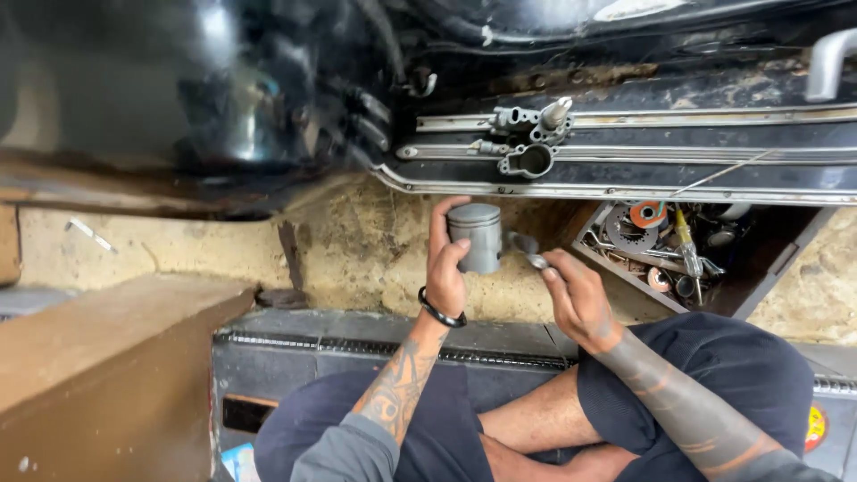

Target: Repairing a motorcycle piston using a small hand tool while sitting on the floor

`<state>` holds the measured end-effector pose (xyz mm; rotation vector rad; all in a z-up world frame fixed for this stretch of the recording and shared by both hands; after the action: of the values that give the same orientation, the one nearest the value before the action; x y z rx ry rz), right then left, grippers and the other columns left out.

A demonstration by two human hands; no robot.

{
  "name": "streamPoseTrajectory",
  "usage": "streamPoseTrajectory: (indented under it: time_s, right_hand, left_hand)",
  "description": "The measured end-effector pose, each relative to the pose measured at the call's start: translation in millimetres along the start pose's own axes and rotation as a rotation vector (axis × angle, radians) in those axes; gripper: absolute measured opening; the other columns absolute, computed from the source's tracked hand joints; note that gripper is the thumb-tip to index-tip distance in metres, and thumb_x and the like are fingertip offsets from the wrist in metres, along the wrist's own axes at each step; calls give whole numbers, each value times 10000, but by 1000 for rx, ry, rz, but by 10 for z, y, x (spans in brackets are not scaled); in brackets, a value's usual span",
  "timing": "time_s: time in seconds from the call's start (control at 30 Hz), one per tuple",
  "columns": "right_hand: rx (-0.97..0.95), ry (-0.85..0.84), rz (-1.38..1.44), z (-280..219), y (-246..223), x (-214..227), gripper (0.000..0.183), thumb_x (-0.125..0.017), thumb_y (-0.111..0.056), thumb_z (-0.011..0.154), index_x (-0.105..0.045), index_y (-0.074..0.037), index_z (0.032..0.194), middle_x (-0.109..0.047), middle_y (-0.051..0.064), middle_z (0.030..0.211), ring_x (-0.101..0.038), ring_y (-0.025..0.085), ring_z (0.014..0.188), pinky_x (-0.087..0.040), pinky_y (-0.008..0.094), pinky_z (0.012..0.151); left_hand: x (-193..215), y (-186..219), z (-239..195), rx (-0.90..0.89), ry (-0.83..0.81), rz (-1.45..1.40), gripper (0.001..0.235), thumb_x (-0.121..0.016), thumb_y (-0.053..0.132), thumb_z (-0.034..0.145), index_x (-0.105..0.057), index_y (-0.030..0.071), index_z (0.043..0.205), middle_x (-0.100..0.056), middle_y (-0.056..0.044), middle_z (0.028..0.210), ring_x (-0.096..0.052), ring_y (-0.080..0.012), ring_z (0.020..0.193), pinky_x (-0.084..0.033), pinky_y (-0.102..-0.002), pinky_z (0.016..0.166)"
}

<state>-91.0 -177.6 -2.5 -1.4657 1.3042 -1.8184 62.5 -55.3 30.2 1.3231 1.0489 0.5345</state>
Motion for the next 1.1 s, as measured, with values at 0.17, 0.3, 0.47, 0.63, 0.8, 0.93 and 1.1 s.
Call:
streamPoseTrajectory:
  time_s: [0.17,0.3,0.47,0.63,0.8,0.93,1.1]
  right_hand:
    - [17,8,49,-25,162,-41,248,-557,-176,1035,-685,23,1110,-692,287,889,-687,507,827,-561,568,690]
    - [-45,173,118,-301,580,81,259,-452,-161,1074,-648,-3,1135,-674,214,882,-667,374,801,-542,494,763]
    - [-149,-60,129,-70,109,-155,245,-436,-194,1096,-639,-63,1058,-606,170,699,-589,337,602,-496,496,573]
    - [-3,256,151,-166,410,286,328,-382,-233,1098,-654,-51,1117,-688,95,752,-646,233,678,-537,389,686]
    - [-63,16,85,19,117,21,236,-513,-192,1044,-686,-59,1136,-705,217,852,-699,423,802,-541,532,702]
    - [99,441,253,-88,244,487,387,-341,-210,1111,-678,-21,1090,-644,89,728,-586,193,641,-506,338,662]
    - [-182,92,155,-71,161,16,341,-421,-258,1091,-697,-65,1146,-693,190,851,-671,342,793,-532,482,759]
  left_hand:
    - [136,-127,56,-15,69,-21,556,-502,223,839,-523,75,1374,-519,-95,1244,-458,-210,1157,-338,-401,1096]
    - [169,-10,-77,-7,123,-11,532,-480,193,857,-504,72,1375,-508,-113,1235,-448,-216,1144,-333,-386,1085]
    - [31,-10,3,-11,7,-59,559,-523,234,840,-509,56,1370,-539,-115,1154,-480,-182,1094,-383,-372,1038]
    - [72,46,57,-37,46,-74,554,-494,213,847,-482,53,1378,-533,-102,1150,-492,-178,1068,-399,-365,1018]
    - [64,-57,56,-23,16,-96,600,-519,236,817,-484,24,1377,-544,-142,1145,-483,-202,1049,-405,-373,989]
    - [49,122,19,-20,58,-100,579,-494,212,830,-477,31,1380,-545,-142,1152,-492,-193,1044,-407,-360,973]
    - [-20,26,6,-13,23,-128,590,-508,221,831,-476,27,1388,-551,-139,1144,-496,-196,1047,-409,-359,990]
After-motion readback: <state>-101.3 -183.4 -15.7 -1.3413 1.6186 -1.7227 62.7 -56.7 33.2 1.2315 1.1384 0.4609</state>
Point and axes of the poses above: each hand's wrist, its own z-axis towards the middle knuckle, its own x-axis out of the back of the hand, y = z × x, the point moved 8 cm from there along z, towards the middle knuckle
